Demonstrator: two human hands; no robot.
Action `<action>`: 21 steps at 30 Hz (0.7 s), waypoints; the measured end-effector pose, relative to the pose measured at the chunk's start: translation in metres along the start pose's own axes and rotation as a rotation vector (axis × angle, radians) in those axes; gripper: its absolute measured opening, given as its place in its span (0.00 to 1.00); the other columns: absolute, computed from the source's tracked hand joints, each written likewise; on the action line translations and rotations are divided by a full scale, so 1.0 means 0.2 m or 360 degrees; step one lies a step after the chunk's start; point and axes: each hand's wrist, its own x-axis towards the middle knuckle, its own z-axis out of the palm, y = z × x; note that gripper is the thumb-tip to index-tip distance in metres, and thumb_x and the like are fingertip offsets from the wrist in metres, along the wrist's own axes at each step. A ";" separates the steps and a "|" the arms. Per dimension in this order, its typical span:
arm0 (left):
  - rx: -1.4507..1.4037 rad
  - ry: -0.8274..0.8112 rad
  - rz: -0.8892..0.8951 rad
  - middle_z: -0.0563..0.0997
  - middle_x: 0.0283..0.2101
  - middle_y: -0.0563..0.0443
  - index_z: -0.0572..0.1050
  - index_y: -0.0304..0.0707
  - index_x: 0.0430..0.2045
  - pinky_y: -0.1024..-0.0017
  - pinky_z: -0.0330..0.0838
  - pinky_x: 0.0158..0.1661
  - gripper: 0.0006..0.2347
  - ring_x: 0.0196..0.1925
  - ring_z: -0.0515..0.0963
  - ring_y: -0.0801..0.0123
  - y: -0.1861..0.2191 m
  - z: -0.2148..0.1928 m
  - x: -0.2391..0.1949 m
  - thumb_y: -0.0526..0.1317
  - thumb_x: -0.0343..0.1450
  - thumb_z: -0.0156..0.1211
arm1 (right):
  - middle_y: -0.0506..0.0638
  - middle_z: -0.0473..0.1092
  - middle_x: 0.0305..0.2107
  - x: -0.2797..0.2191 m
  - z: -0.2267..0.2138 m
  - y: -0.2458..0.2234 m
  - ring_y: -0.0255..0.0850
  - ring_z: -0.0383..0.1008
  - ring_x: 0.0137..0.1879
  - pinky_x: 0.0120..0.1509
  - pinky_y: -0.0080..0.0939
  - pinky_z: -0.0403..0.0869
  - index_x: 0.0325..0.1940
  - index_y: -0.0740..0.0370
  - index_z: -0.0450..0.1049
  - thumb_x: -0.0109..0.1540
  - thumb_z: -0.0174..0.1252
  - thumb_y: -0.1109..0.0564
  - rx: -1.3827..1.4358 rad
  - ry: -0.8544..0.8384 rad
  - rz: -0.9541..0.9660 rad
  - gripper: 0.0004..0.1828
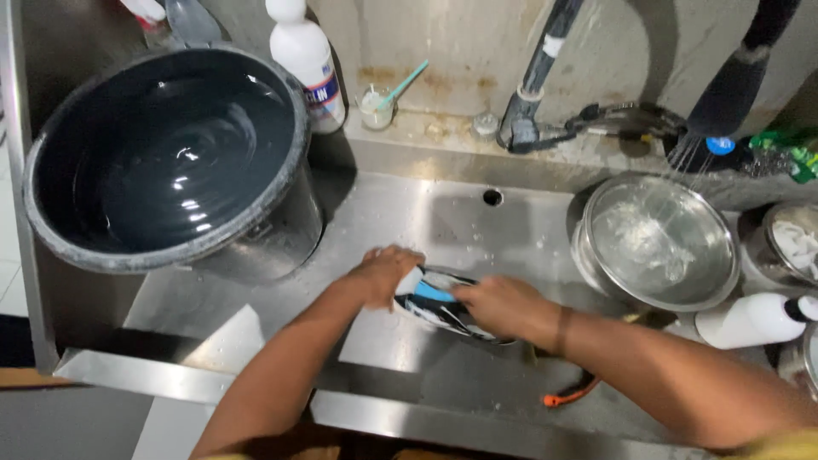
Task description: The person scrubs a single sneaker in a sink using a sponge and brushes, rinsing it under running water. They apply a cleaning solution from a spray bottle and continue scrubbing the upper, sole, and interior of the shoe.
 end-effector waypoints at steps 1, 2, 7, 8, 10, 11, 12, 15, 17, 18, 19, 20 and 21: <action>-0.0014 -0.0047 -0.0031 0.59 0.74 0.43 0.55 0.44 0.72 0.46 0.40 0.73 0.41 0.78 0.49 0.50 0.04 -0.02 -0.04 0.40 0.63 0.74 | 0.56 0.76 0.29 -0.08 -0.04 0.04 0.55 0.82 0.37 0.37 0.53 0.81 0.60 0.47 0.72 0.64 0.48 0.57 0.0115 -0.0197 0.0168 0.20; -0.0027 -0.0095 -0.0062 0.60 0.74 0.43 0.57 0.40 0.70 0.47 0.42 0.74 0.38 0.78 0.50 0.51 0.08 -0.04 -0.09 0.42 0.65 0.73 | 0.56 0.77 0.29 -0.16 -0.08 0.07 0.54 0.82 0.37 0.39 0.53 0.81 0.56 0.48 0.75 0.63 0.49 0.57 0.0230 -0.0395 0.0336 0.19; 0.0044 -0.0058 -0.0032 0.58 0.74 0.48 0.49 0.48 0.74 0.44 0.36 0.72 0.44 0.77 0.49 0.53 0.08 0.00 -0.03 0.35 0.64 0.72 | 0.61 0.77 0.29 0.08 0.20 0.04 0.55 0.80 0.34 0.36 0.52 0.79 0.58 0.57 0.72 0.65 0.47 0.61 0.0423 -0.0236 0.0097 0.18; 0.0053 -0.0074 -0.0053 0.58 0.74 0.48 0.50 0.47 0.74 0.44 0.37 0.72 0.43 0.77 0.50 0.53 0.09 -0.01 -0.05 0.35 0.64 0.72 | 0.64 0.76 0.27 0.16 0.26 -0.01 0.54 0.79 0.29 0.29 0.49 0.78 0.59 0.59 0.72 0.67 0.44 0.59 0.0469 -0.0094 -0.0012 0.18; 0.0017 -0.0088 -0.0082 0.58 0.74 0.48 0.49 0.47 0.74 0.46 0.37 0.73 0.43 0.77 0.49 0.54 0.09 -0.01 -0.08 0.36 0.65 0.72 | 0.61 0.77 0.28 0.00 0.06 0.02 0.53 0.80 0.31 0.31 0.49 0.79 0.56 0.58 0.74 0.66 0.46 0.59 0.0435 -0.0271 0.0012 0.17; -0.0033 -0.0123 -0.0109 0.57 0.75 0.49 0.49 0.47 0.74 0.48 0.38 0.74 0.42 0.78 0.49 0.55 0.09 0.01 -0.10 0.36 0.65 0.71 | 0.59 0.78 0.29 -0.08 -0.03 0.02 0.51 0.81 0.33 0.33 0.49 0.80 0.53 0.56 0.77 0.64 0.47 0.60 0.0414 -0.0467 0.0034 0.17; -0.0037 -0.0132 -0.0113 0.57 0.75 0.49 0.49 0.47 0.74 0.48 0.38 0.74 0.42 0.78 0.49 0.55 0.07 0.01 -0.09 0.36 0.65 0.71 | 0.59 0.78 0.29 -0.09 -0.05 0.05 0.51 0.81 0.33 0.33 0.49 0.80 0.53 0.56 0.77 0.64 0.47 0.60 0.0421 -0.0472 0.0029 0.17; -0.0085 -0.0088 -0.0075 0.58 0.74 0.48 0.50 0.47 0.73 0.45 0.38 0.73 0.42 0.78 0.48 0.54 0.10 0.01 -0.07 0.36 0.65 0.72 | 0.57 0.79 0.27 -0.06 0.00 0.06 0.52 0.81 0.30 0.32 0.52 0.80 0.49 0.51 0.79 0.64 0.46 0.55 0.0373 -0.0430 0.0168 0.16; 0.0143 -0.0139 -0.0075 0.58 0.74 0.47 0.51 0.44 0.73 0.43 0.38 0.73 0.41 0.77 0.48 0.54 0.16 -0.04 -0.09 0.33 0.65 0.71 | 0.63 0.77 0.25 0.11 0.18 -0.07 0.57 0.81 0.32 0.33 0.54 0.79 0.45 0.60 0.75 0.63 0.48 0.60 0.0411 -0.0075 -0.0061 0.11; 0.0151 -0.0132 -0.0078 0.58 0.74 0.47 0.51 0.44 0.73 0.43 0.38 0.73 0.41 0.77 0.48 0.54 0.14 -0.05 -0.10 0.33 0.65 0.71 | 0.63 0.77 0.25 0.10 0.17 -0.06 0.57 0.81 0.32 0.33 0.54 0.79 0.45 0.60 0.75 0.63 0.48 0.60 0.0406 -0.0064 -0.0061 0.11; 0.0081 -0.0151 -0.0096 0.57 0.74 0.47 0.50 0.43 0.73 0.44 0.39 0.73 0.41 0.77 0.48 0.54 0.13 -0.03 -0.11 0.35 0.66 0.71 | 0.63 0.78 0.29 0.08 0.17 -0.06 0.59 0.81 0.34 0.36 0.55 0.79 0.50 0.60 0.74 0.63 0.46 0.61 0.0580 -0.0205 -0.0067 0.15; 0.0011 -0.0171 -0.0115 0.57 0.74 0.46 0.49 0.43 0.73 0.45 0.41 0.74 0.41 0.77 0.49 0.54 0.12 -0.02 -0.11 0.37 0.66 0.71 | 0.63 0.78 0.33 0.06 0.18 -0.05 0.60 0.80 0.37 0.39 0.57 0.80 0.56 0.60 0.74 0.63 0.45 0.61 0.0754 -0.0346 -0.0073 0.19; 0.0012 -0.0183 -0.0114 0.57 0.74 0.46 0.49 0.43 0.73 0.45 0.41 0.74 0.41 0.77 0.49 0.54 0.12 -0.01 -0.12 0.37 0.66 0.71 | 0.63 0.78 0.33 0.00 0.08 -0.01 0.60 0.80 0.37 0.39 0.57 0.80 0.56 0.60 0.74 0.63 0.45 0.61 0.0765 -0.0348 -0.0071 0.19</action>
